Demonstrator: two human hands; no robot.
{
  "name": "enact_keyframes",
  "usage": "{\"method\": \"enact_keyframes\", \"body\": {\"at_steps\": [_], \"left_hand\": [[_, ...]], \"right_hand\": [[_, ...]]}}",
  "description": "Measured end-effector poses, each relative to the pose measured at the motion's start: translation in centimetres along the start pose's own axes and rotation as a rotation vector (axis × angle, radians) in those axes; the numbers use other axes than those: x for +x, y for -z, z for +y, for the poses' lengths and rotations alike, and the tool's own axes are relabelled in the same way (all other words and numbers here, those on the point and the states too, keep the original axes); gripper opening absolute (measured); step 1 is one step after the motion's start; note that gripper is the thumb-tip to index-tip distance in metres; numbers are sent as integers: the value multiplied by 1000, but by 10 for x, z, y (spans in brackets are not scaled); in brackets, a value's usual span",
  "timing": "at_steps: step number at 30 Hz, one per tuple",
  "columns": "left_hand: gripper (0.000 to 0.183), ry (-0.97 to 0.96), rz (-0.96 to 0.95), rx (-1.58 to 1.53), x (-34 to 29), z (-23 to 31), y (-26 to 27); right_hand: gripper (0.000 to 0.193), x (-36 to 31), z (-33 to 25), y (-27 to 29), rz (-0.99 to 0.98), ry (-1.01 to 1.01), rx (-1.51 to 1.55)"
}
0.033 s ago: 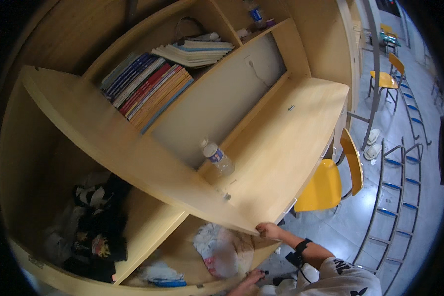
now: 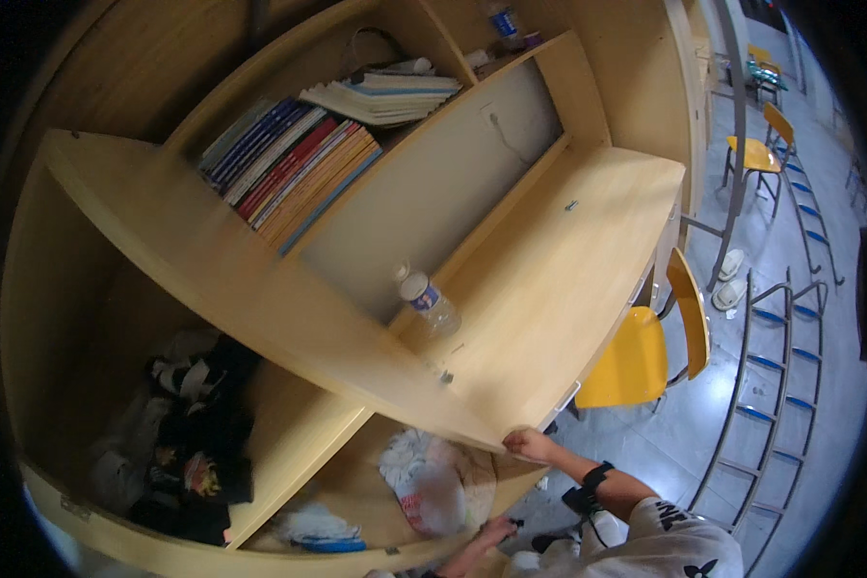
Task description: The person uses a screwdriver to tighten screws on a wooden shelving unit and desk, handling several screws by hand and adjusting books and bottles on the shelves.
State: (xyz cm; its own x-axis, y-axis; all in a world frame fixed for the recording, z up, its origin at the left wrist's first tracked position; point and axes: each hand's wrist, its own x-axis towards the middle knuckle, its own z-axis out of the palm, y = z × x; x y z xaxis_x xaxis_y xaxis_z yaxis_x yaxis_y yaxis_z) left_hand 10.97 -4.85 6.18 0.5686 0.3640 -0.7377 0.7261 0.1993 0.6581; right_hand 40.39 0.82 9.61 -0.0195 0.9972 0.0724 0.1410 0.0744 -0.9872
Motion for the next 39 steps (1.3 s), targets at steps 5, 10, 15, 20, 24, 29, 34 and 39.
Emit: {"method": "enact_keyframes", "body": {"at_steps": [5,10,15,20,24,29,34,39], "left_hand": [[29,-4,223,-122,-45,76,9],[26,-117,92,-284,-44,148,-8],[21,-272,-38,-318,-18,232,-29],[21,-595,-34,-370,23,300,-22],[24,-735,-29,-248,42,358,-7],[21,-583,19,90,89,343,61],[30,-503,-41,-109,74,382,43],[30,-586,53,-181,88,436,6]], "right_hand": [[21,-96,-31,22,117,-225,704],[33,-177,-32,65,-205,-601,450],[30,-148,-50,53,-445,-506,196],[24,-120,-113,81,-58,-405,535],[21,-99,-215,202,587,-128,415],[24,-85,-441,376,1073,549,273],[28,-120,-572,477,1266,1168,8],[35,-102,-635,529,1316,1306,-91]]}}
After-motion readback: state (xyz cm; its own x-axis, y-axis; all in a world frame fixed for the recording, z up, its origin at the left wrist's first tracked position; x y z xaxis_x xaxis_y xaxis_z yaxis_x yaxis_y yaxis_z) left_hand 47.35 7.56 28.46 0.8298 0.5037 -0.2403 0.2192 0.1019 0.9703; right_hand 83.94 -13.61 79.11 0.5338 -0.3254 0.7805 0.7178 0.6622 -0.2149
